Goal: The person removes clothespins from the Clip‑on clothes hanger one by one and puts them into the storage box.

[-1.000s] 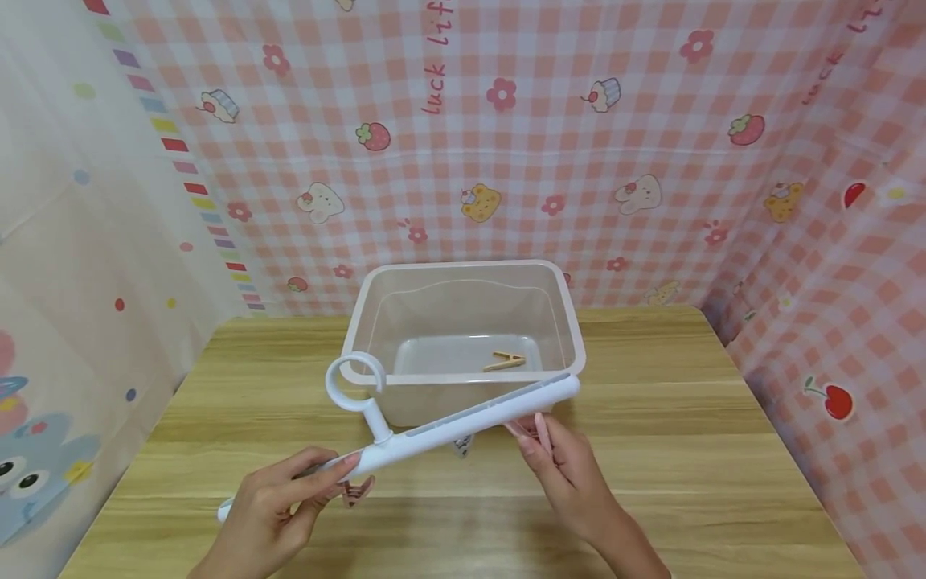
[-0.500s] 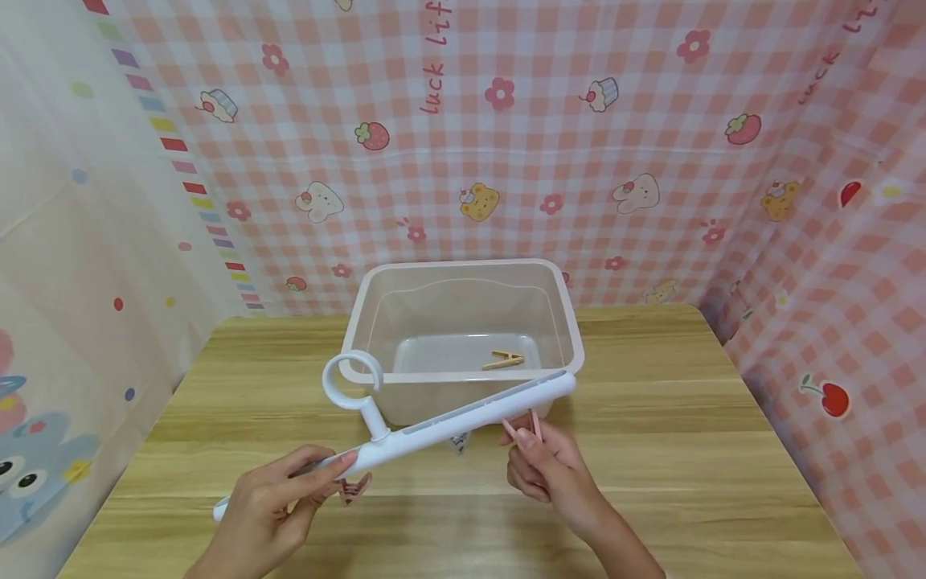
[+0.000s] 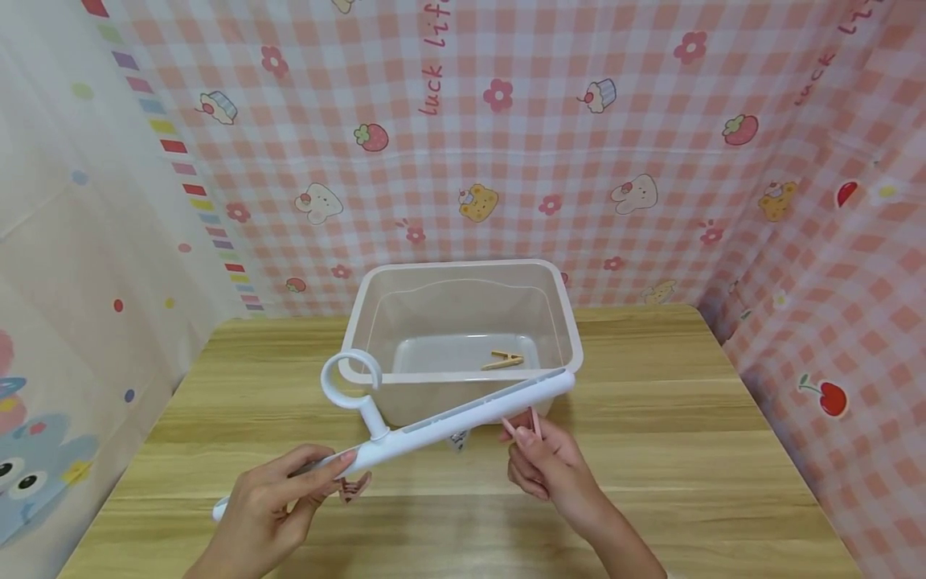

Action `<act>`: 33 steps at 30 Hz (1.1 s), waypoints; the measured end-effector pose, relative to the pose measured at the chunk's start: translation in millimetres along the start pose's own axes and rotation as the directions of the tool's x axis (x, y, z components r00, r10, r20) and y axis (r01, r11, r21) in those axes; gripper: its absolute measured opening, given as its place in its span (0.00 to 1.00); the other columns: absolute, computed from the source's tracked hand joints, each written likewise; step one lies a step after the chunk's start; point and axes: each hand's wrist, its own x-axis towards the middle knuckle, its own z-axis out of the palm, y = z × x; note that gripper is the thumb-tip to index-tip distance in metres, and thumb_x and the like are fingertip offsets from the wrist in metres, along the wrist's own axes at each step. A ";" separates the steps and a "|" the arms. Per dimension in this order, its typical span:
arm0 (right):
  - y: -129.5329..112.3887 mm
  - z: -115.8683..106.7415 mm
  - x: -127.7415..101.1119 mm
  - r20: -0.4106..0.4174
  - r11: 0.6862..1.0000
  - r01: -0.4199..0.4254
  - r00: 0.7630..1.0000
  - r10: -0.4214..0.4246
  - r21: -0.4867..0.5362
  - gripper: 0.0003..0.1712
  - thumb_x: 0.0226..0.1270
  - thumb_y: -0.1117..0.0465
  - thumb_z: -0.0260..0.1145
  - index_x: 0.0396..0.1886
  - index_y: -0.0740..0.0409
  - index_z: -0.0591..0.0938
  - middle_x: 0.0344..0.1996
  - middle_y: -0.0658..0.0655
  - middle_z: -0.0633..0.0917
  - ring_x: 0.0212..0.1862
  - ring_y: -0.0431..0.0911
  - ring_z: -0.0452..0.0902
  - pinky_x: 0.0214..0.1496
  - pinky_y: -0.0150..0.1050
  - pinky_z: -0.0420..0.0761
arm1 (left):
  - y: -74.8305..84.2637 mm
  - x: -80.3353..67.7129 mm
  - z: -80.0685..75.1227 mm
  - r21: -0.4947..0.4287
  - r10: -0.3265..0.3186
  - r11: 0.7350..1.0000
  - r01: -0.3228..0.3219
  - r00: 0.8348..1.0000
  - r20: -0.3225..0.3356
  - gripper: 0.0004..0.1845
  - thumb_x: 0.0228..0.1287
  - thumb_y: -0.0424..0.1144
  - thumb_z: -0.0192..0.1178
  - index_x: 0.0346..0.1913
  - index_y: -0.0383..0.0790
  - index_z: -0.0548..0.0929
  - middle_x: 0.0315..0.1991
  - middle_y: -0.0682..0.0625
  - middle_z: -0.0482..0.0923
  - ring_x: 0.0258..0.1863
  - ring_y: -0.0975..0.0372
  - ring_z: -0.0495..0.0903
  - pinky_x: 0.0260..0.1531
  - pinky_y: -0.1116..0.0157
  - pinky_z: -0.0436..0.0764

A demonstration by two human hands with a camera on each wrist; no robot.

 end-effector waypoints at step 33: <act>-0.6 4.9 1.5 -0.056 0.152 0.016 0.888 -0.457 -0.988 0.24 0.82 0.49 0.52 0.35 0.65 0.81 0.20 0.46 0.74 0.25 0.29 0.64 0.24 0.22 0.68 | -0.5 -1.0 1.0 -0.029 -0.025 0.999 0.026 0.999 0.031 0.36 0.42 0.19 0.66 0.59 0.46 0.86 0.37 0.53 0.86 0.20 0.75 0.63 0.24 0.87 0.60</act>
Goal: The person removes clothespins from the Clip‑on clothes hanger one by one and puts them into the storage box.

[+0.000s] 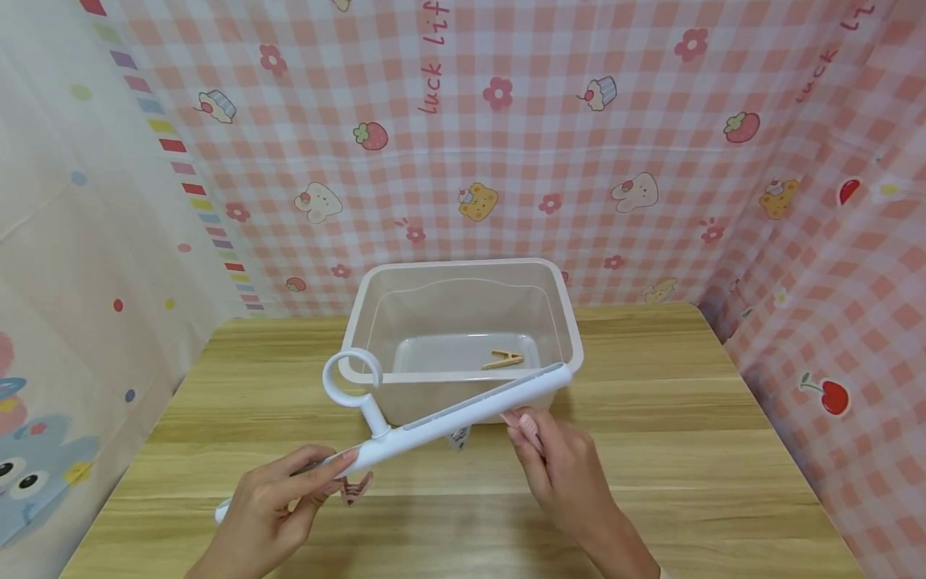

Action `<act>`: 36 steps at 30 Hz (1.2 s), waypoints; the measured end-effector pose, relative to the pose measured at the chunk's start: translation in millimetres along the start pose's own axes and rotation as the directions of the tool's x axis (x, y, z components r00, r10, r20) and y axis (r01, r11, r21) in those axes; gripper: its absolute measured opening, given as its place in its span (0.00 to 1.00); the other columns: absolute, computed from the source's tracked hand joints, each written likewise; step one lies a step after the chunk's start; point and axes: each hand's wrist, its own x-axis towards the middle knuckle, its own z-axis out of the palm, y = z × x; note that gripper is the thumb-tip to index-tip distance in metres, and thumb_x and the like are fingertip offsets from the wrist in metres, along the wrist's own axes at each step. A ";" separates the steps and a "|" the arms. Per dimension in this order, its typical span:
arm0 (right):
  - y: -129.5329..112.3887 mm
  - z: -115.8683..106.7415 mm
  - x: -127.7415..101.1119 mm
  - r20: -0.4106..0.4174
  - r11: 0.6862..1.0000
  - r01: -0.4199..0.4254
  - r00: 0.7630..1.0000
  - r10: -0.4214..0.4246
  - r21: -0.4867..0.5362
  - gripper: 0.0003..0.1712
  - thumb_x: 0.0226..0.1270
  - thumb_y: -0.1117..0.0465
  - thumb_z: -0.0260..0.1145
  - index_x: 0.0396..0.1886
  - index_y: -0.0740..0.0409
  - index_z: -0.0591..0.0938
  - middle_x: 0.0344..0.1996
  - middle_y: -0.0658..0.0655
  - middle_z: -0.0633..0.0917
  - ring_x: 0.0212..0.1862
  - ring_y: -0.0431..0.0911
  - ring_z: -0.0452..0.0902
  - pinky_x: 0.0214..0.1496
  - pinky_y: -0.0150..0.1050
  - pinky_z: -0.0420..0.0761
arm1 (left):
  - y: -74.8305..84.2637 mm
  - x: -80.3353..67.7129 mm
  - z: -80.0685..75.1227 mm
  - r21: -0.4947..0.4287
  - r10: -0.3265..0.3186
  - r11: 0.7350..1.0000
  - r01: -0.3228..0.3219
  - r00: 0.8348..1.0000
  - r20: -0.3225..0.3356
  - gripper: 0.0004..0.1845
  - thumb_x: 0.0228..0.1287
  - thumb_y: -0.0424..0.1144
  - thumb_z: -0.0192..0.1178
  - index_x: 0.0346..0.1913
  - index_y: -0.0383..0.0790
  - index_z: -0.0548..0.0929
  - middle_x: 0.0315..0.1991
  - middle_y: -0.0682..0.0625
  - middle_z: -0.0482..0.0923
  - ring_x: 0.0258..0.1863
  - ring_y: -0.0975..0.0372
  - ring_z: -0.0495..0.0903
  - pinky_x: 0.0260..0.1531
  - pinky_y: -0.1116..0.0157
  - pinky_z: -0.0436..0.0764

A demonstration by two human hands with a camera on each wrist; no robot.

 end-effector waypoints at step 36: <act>4.6 -3.2 13.0 -0.030 0.886 0.311 0.939 -0.341 -0.344 0.25 0.84 0.55 0.50 0.36 0.70 0.83 0.22 0.53 0.83 0.16 0.41 0.69 0.23 0.33 0.67 | 4.6 -0.2 -0.1 0.020 -0.069 0.997 0.068 0.995 0.065 0.20 0.80 0.49 0.48 0.63 0.52 0.84 0.36 0.56 0.86 0.21 0.78 0.60 0.22 0.87 0.58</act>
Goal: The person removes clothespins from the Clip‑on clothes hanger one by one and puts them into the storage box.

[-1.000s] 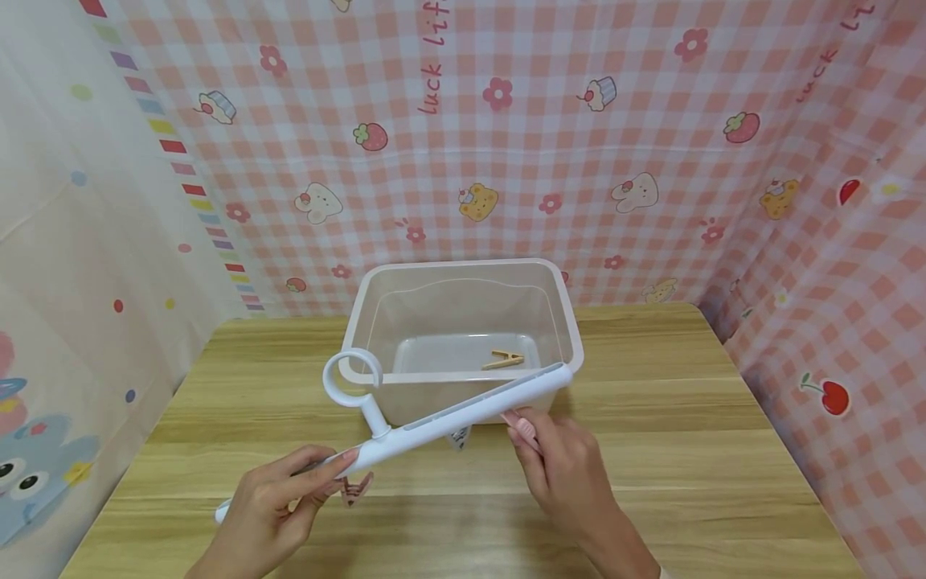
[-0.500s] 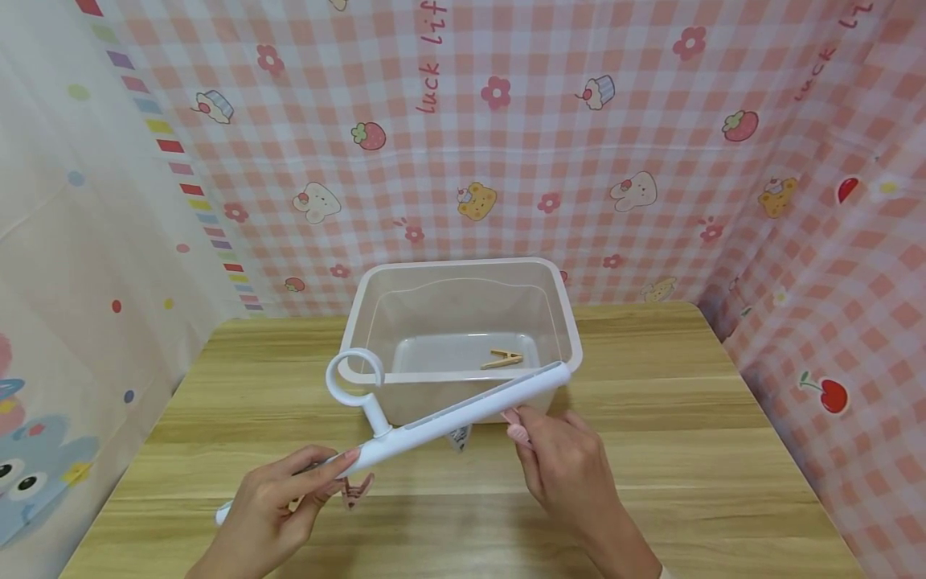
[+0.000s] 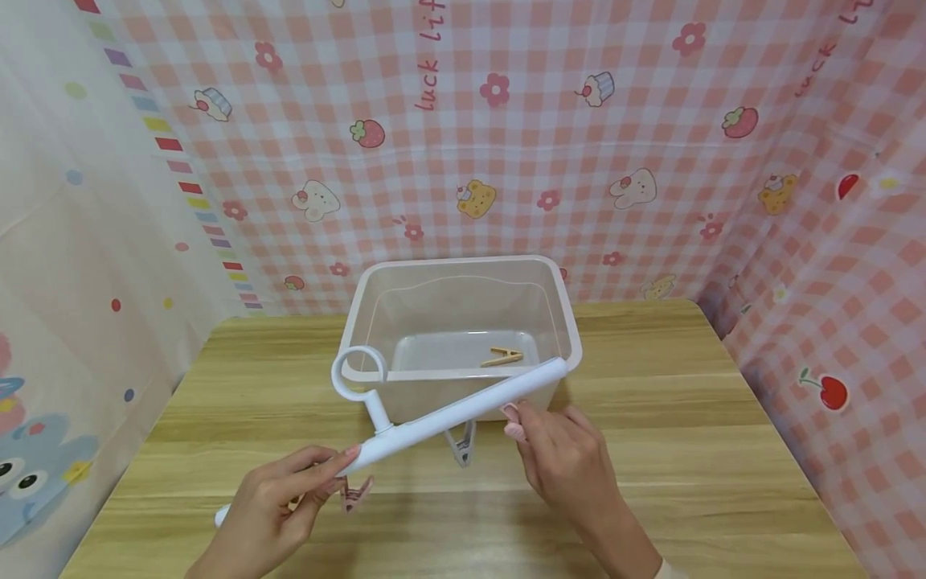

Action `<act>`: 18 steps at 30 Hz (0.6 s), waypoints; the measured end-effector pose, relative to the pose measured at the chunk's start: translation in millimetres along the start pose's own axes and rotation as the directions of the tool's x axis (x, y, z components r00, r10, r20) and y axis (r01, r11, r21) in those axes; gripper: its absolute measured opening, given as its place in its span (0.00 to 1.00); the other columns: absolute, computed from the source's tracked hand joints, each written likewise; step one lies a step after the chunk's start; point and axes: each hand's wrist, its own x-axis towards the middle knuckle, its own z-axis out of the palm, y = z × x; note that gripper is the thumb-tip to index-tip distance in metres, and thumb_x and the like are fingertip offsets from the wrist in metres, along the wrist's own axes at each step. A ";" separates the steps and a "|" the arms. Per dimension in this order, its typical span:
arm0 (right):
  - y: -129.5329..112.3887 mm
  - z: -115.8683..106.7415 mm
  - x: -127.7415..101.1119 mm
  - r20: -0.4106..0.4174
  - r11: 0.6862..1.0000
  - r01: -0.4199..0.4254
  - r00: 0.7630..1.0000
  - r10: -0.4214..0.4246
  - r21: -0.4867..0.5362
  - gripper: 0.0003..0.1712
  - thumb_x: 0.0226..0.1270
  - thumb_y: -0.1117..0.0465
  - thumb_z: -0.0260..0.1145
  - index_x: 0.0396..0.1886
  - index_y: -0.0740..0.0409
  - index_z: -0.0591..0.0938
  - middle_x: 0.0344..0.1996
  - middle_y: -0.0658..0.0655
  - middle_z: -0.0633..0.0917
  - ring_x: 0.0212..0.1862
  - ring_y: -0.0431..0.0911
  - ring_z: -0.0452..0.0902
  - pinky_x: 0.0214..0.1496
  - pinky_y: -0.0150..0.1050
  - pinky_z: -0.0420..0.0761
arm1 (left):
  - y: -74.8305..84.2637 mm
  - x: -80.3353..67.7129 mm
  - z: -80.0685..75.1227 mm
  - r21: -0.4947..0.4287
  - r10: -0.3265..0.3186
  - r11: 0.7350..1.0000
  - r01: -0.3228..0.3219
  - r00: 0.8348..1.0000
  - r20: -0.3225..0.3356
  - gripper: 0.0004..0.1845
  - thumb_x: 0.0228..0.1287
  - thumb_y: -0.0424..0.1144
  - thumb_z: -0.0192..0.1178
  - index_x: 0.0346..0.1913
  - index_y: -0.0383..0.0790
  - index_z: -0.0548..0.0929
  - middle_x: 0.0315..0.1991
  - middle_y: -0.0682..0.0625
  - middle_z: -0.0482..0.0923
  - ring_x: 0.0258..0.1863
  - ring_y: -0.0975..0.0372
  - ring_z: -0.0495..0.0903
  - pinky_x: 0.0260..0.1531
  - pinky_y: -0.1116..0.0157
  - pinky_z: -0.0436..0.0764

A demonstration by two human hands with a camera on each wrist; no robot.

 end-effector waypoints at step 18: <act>3.5 1.5 1.3 -0.087 0.999 0.018 0.996 -0.016 0.028 0.25 0.83 0.57 0.52 0.32 0.71 0.84 0.23 0.58 0.86 0.16 0.44 0.73 0.22 0.37 0.71 | -1.1 -0.4 -6.2 -0.019 0.017 1.000 -0.019 0.998 -0.060 0.17 0.77 0.43 0.55 0.62 0.50 0.84 0.37 0.52 0.86 0.24 0.75 0.70 0.24 0.85 0.66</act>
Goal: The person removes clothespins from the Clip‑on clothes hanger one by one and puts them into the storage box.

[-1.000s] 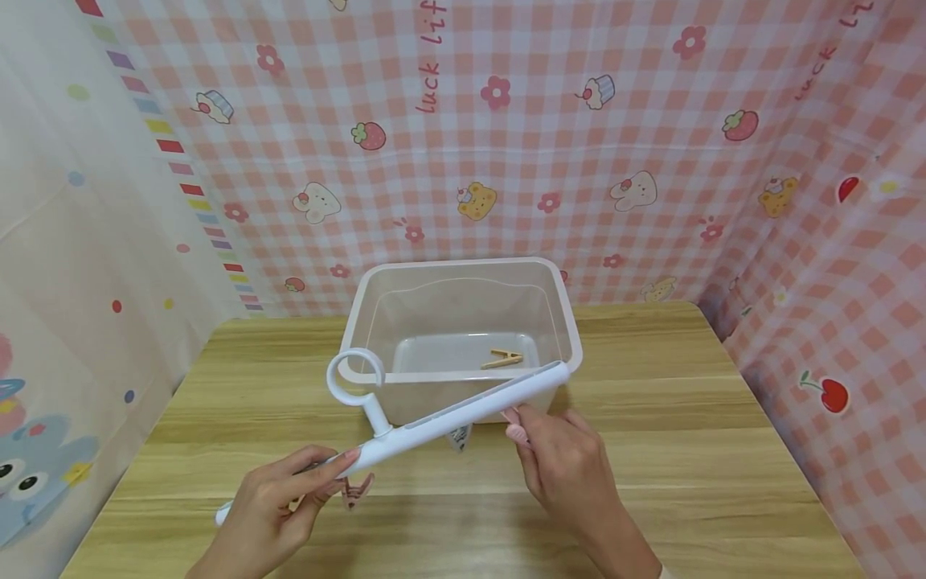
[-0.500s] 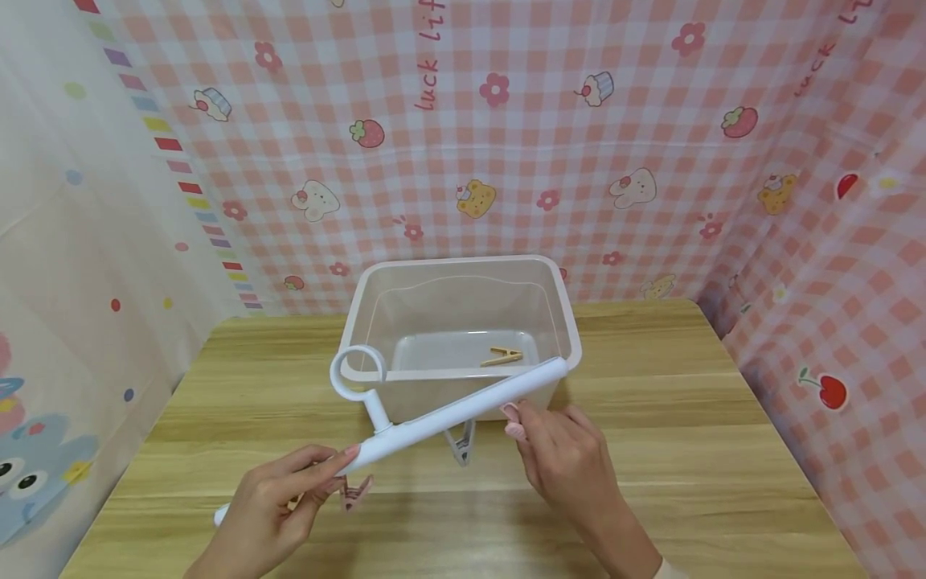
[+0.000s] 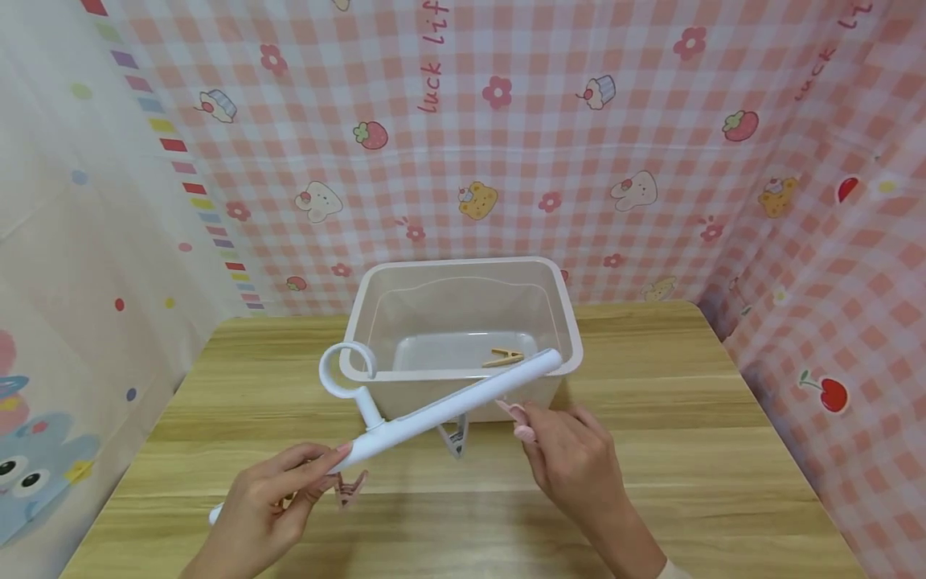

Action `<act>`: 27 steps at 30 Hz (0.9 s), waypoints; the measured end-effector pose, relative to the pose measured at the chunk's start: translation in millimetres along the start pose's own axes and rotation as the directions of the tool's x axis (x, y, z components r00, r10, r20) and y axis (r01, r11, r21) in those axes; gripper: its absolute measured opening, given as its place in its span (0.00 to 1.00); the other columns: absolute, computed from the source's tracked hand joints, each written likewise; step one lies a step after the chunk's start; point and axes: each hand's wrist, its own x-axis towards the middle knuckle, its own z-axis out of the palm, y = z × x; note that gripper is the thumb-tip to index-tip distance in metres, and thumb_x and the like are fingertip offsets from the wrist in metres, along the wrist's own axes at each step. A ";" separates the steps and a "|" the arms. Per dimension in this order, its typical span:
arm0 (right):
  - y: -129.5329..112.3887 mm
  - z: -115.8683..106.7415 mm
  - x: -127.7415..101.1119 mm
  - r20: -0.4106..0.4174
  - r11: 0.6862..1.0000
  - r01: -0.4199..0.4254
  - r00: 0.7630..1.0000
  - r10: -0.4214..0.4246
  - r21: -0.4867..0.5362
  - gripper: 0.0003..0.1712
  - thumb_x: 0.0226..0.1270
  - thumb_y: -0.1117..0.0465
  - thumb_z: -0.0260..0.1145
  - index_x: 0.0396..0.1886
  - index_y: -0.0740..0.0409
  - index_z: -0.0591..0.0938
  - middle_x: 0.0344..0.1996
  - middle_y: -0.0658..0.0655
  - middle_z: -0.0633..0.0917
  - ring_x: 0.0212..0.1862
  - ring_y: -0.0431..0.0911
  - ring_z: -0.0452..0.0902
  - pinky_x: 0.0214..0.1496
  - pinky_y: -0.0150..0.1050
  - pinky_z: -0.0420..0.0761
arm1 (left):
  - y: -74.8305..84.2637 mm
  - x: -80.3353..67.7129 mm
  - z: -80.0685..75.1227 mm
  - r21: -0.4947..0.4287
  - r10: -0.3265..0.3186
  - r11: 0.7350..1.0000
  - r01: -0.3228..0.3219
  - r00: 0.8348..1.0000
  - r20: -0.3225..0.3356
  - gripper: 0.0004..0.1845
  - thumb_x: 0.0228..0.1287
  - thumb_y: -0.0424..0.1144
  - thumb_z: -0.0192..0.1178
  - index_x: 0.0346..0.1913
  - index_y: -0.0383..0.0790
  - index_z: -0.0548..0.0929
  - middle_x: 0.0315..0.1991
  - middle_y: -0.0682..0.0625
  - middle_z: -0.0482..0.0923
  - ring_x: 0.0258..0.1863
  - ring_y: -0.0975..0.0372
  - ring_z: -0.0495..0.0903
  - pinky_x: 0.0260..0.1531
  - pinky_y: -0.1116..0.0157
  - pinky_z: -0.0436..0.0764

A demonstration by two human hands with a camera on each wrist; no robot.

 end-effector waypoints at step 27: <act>23.8 -18.1 6.2 -0.092 0.994 -0.084 0.992 0.090 0.070 0.28 0.80 0.55 0.57 0.26 0.75 0.83 0.17 0.62 0.83 0.14 0.47 0.68 0.20 0.40 0.71 | -7.0 -18.7 -13.1 0.028 -0.115 0.993 0.116 0.992 -0.050 0.20 0.75 0.49 0.52 0.60 0.46 0.86 0.36 0.50 0.86 0.21 0.79 0.57 0.20 0.87 0.57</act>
